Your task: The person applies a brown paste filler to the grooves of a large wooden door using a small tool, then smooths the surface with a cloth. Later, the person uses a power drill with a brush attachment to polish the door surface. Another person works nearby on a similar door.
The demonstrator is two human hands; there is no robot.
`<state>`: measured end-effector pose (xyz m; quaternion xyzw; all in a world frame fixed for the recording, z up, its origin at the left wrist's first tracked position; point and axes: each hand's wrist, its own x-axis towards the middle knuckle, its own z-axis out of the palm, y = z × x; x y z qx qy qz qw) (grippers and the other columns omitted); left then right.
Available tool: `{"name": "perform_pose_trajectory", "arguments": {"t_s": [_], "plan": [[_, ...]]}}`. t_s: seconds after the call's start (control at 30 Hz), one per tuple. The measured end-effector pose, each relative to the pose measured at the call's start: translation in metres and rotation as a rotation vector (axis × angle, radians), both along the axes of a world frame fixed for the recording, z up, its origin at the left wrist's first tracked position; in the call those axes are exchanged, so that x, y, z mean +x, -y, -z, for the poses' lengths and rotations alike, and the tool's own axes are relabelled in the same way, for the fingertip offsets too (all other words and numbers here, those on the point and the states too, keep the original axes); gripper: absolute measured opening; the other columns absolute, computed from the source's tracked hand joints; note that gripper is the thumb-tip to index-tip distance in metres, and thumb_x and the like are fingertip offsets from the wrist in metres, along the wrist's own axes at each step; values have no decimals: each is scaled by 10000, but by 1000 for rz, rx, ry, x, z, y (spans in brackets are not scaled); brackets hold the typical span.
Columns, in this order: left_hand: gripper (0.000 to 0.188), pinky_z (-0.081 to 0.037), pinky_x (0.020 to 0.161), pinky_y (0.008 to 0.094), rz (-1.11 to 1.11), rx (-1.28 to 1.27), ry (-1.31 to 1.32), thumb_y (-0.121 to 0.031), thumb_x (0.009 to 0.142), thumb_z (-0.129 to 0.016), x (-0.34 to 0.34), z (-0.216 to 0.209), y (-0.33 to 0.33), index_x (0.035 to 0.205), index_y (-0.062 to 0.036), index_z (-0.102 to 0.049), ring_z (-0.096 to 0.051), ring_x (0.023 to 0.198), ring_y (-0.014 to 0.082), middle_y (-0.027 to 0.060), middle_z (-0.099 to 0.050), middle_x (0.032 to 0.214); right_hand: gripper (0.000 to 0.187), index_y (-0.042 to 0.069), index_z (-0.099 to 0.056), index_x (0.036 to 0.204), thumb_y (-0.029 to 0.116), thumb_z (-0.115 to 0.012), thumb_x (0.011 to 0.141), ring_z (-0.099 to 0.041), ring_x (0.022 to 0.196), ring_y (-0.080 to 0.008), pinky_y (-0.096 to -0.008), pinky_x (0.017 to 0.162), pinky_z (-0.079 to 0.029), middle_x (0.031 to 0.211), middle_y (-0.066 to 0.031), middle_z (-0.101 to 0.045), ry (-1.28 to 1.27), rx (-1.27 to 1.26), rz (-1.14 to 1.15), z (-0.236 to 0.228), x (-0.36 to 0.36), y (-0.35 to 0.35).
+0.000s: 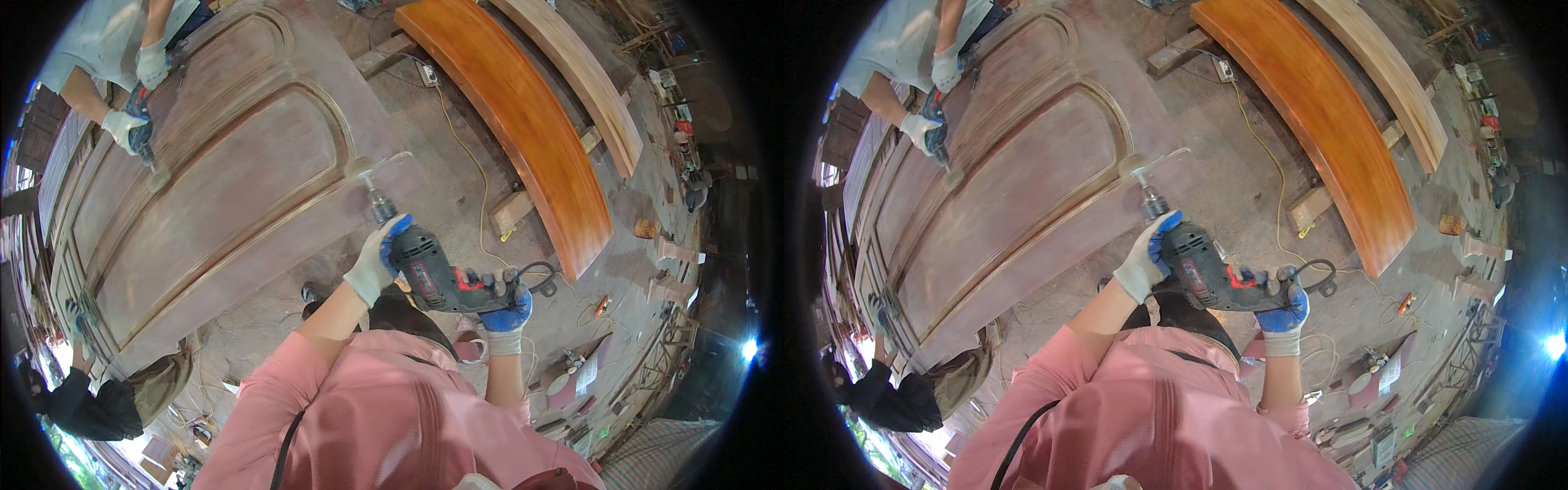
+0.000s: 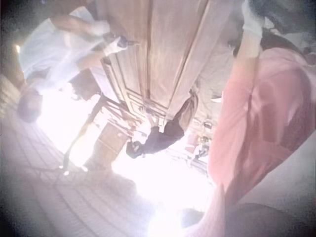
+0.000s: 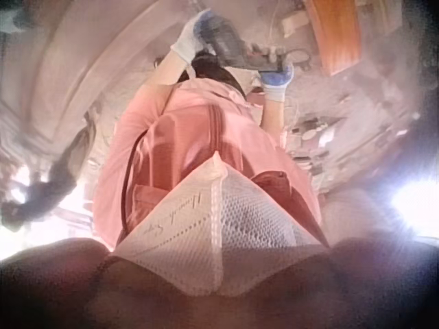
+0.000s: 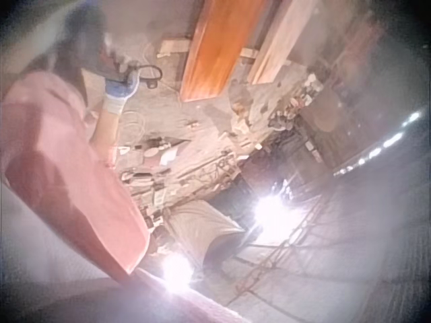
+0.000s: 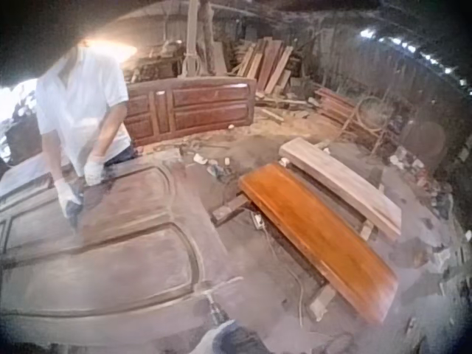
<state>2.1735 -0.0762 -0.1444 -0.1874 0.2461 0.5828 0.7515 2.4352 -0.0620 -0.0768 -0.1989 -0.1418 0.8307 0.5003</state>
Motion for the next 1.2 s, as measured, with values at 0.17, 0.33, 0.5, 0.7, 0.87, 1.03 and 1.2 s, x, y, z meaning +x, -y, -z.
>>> {"name": "perform_pose_trajectory", "arguments": {"t_s": [0.17, 0.33, 0.5, 0.7, 0.87, 1.03, 1.2], "plan": [[121, -584, 797, 386, -15, 110, 19, -190, 958, -645, 26, 23, -50, 1005, -80, -666, -706, 840, 237, 96, -718, 918, 211, 73, -604, 1008, 264, -633, 925, -603, 870, -300, -577, 1094, -350, 772, -73, -594, 171, -37, 214, -4, 11, -14], [145, -570, 838, 416, -98, 113, -5, -201, 951, -629, 37, 19, -54, 997, -70, -669, -700, 886, 252, 116, -721, 931, 188, 62, -591, 998, 216, -627, 897, -597, 796, -309, -582, 1066, -376, 723, -76, -584, 248, -54, 235, -6, 3, -31], [168, -565, 855, 449, -103, -42, 45, -230, 948, -627, 11, 32, -17, 983, -71, -666, -699, 888, 288, 130, -723, 939, 185, 60, -577, 983, 187, -622, 857, -597, 788, -308, -578, 1023, -402, 731, -77, -575, 324, -232, 197, -11, -13, -22], [196, -566, 847, 436, -109, -13, -16, -244, 952, -618, 34, 41, -50, 1032, -71, -667, -698, 875, 275, 117, -724, 952, 182, 86, -621, 970, 244, -606, 880, -619, 812, -283, -562, 1030, -430, 776, -61, -618, 285, -99, 194, -12, -2, -35], [208, -555, 894, 463, -147, -27, -28, -241, 980, -572, 9, 51, 0, 1032, -57, -653, -696, 909, 299, 141, -720, 967, 179, 69, -612, 975, 204, -624, 857, -607, 778, -285, -598, 1042, -395, 790, -70, -612, 304, -136, 73, -7, -19, -11], [176, -555, 876, 438, -77, 87, -20, -219, 983, -576, 28, 52, -32, 1033, -70, -653, -695, 911, 275, 131, -717, 973, 177, 82, -621, 967, 236, -624, 880, -614, 797, -274, -555, 1048, -421, 795, -75, -622, 269, -113, 171, -5, -1, -14], [213, -564, 840, 419, -140, 70, -63, -258, 957, -609, 38, 36, -40, 1017, -60, -657, -699, 863, 272, 133, -718, 954, 139, 73, -576, 950, 175, -601, 859, -553, 799, -276, -537, 997, -401, 755, -79, -556, 313, -189, 226, -18, -2, -17]]}}
